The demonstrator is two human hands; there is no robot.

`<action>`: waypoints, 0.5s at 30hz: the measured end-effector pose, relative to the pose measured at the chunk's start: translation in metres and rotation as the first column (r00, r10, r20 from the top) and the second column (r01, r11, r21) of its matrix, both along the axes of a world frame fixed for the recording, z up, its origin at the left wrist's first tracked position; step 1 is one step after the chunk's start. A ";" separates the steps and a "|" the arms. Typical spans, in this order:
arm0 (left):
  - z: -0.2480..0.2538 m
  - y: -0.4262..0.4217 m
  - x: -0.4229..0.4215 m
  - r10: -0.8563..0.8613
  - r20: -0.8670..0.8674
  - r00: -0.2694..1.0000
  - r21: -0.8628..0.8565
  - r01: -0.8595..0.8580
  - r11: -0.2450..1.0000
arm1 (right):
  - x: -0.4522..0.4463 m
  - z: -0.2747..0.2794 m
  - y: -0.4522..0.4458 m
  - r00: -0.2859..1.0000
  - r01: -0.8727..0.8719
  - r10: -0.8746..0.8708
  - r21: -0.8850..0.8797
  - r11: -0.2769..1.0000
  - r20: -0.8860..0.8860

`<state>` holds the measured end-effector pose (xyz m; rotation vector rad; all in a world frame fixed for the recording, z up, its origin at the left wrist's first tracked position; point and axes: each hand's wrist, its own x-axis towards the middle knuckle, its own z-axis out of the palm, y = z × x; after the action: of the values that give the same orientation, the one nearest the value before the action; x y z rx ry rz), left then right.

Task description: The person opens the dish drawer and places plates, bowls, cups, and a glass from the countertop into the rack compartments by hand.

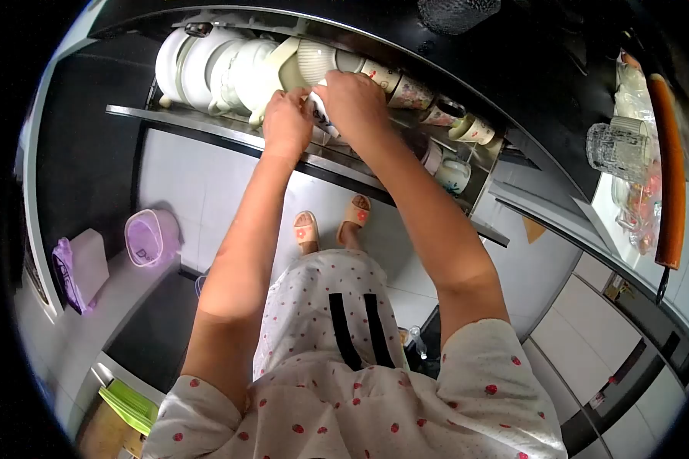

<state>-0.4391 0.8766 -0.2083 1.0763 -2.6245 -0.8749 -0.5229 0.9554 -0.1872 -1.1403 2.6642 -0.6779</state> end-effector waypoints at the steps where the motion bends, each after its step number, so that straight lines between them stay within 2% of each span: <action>1: -0.002 -0.004 0.000 0.009 0.035 0.999 0.005 -0.009 1.000 | 0.001 -0.003 -0.004 1.000 -0.002 0.002 0.004 1.000 0.003; 3: -0.003 -0.013 -0.002 0.006 0.069 0.998 0.019 -0.008 1.000 | 0.002 -0.008 -0.014 0.999 -0.038 0.038 -0.040 0.998 0.001; 4: -0.001 -0.019 -0.005 0.003 0.133 0.991 0.089 -0.015 0.996 | 0.003 -0.007 -0.022 0.997 0.010 -0.016 0.080 0.997 0.081; 6: -0.006 -0.029 -0.008 0.004 0.214 0.977 0.189 -0.045 0.981 | 0.001 -0.016 -0.035 0.991 0.007 -0.022 0.115 0.993 0.133; 11: -0.033 -0.052 -0.020 -0.097 0.355 0.930 0.217 0.019 0.976 | -0.005 -0.041 -0.059 0.977 -0.006 -0.031 0.172 0.985 0.212; 13: -0.036 -0.056 -0.023 -0.123 0.427 0.896 0.100 0.089 0.991 | -0.005 -0.055 -0.070 0.969 0.037 -0.082 0.194 0.980 0.232; 14: -0.035 -0.056 -0.022 -0.160 0.479 0.863 0.107 0.124 0.987 | -0.005 -0.062 -0.075 0.960 0.077 -0.131 0.215 0.974 0.250; 15: -0.037 -0.056 -0.022 -0.143 0.483 0.864 0.118 0.098 0.988 | -0.006 -0.071 -0.077 0.969 0.050 -0.102 0.226 0.973 0.223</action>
<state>-0.4607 0.8206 -0.2451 1.3170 -3.1234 -0.8383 -0.5287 0.8784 -0.2578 -0.8473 2.5172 -0.4802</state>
